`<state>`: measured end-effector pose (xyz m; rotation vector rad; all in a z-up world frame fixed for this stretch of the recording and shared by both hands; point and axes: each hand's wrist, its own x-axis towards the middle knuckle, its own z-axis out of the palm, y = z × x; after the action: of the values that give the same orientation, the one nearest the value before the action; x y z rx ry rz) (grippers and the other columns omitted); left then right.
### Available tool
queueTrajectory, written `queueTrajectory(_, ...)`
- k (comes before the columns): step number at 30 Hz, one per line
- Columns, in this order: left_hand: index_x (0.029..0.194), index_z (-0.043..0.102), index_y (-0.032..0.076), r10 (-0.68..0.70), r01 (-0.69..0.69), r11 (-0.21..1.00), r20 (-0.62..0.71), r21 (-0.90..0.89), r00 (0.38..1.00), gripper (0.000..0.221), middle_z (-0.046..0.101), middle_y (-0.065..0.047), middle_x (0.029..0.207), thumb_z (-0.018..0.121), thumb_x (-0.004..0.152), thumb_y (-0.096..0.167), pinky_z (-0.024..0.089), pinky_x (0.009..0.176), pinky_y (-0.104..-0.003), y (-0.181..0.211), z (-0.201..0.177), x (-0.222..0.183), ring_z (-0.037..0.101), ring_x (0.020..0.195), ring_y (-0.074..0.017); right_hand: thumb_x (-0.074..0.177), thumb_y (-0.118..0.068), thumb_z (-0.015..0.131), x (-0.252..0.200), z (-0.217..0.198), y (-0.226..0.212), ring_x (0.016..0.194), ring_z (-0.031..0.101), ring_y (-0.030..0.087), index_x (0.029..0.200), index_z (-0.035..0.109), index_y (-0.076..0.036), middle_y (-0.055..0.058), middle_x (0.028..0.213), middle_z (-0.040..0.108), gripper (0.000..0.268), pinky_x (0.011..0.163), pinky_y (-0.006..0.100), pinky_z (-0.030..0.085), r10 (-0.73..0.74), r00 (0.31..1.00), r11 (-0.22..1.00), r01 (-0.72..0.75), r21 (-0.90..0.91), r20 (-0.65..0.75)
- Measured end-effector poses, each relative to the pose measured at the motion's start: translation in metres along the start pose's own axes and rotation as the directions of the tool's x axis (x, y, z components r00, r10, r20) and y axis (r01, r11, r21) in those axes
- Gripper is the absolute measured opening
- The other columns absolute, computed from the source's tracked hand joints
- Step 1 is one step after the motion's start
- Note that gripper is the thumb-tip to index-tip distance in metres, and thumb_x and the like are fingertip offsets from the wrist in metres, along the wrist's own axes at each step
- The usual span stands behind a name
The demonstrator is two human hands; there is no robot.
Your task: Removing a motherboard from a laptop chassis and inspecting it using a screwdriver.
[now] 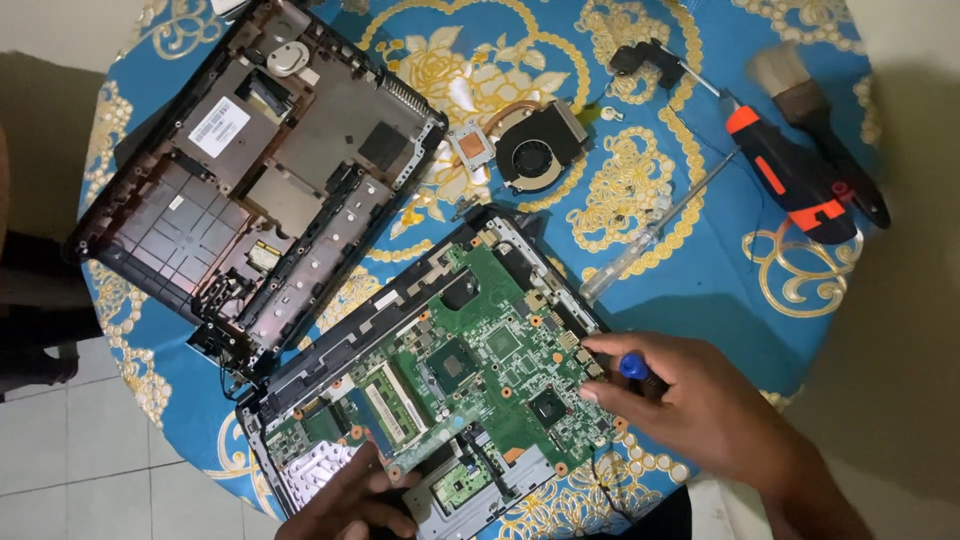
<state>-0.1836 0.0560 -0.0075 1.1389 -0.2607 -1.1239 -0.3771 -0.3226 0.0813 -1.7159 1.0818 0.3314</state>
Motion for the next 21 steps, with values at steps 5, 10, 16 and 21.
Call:
queueTrajectory(5,0.152,0.049,0.008,-0.095,0.124,0.971,-0.146,0.205,0.985,0.072,0.082,-0.03,0.124,0.077,0.087,0.018,0.078,0.085,-0.057,0.003,-0.011,0.007,0.091,0.094,-0.0434,0.08,-0.044,0.082,0.003,-0.001,0.005,0.079,0.074,0.008,0.134,0.08,-0.037,-0.006,0.091,0.085,0.055,0.074,0.029,0.058,-0.064,0.998,0.997,0.064,-0.036,-0.007)
queueTrajectory(10,0.153,0.042,0.008,-0.165,0.165,0.986,0.003,-0.033,0.986,0.068,0.075,-0.036,0.127,0.079,0.096,0.01,0.068,0.096,-0.064,0.002,-0.024,0.008,0.086,0.104,-0.0459,0.082,-0.052,0.075,0.009,-0.003,0.013,0.093,0.081,0.012,0.138,0.073,-0.047,-0.01,0.106,0.086,0.057,0.082,0.034,0.062,-0.035,0.998,0.993,0.042,-0.108,0.058)
queueTrajectory(16,0.158,0.027,0.008,-0.135,0.177,0.977,0.294,-0.122,0.946,0.062,0.057,-0.034,0.146,0.069,0.113,0.013,0.051,0.11,-0.069,0.01,-0.038,0.019,0.066,0.129,-0.0498,0.085,-0.045,0.072,0.009,-0.017,0.018,0.093,0.083,0.005,0.129,0.084,-0.036,-0.011,0.114,0.092,0.047,0.078,0.026,0.057,-0.02,0.999,0.998,0.018,0.059,0.029)
queueTrajectory(21,0.153,0.033,0.0,-0.098,0.108,0.992,0.141,-0.065,0.985,0.064,0.067,-0.037,0.135,0.074,0.107,0.016,0.056,0.103,-0.068,0.006,-0.035,0.015,0.073,0.118,-0.0517,0.083,-0.044,0.068,0.014,-0.023,0.031,0.114,0.086,0.011,0.128,0.084,-0.031,-0.008,0.124,0.09,0.049,0.087,0.033,0.064,-0.038,0.998,0.977,0.046,0.206,-0.042)
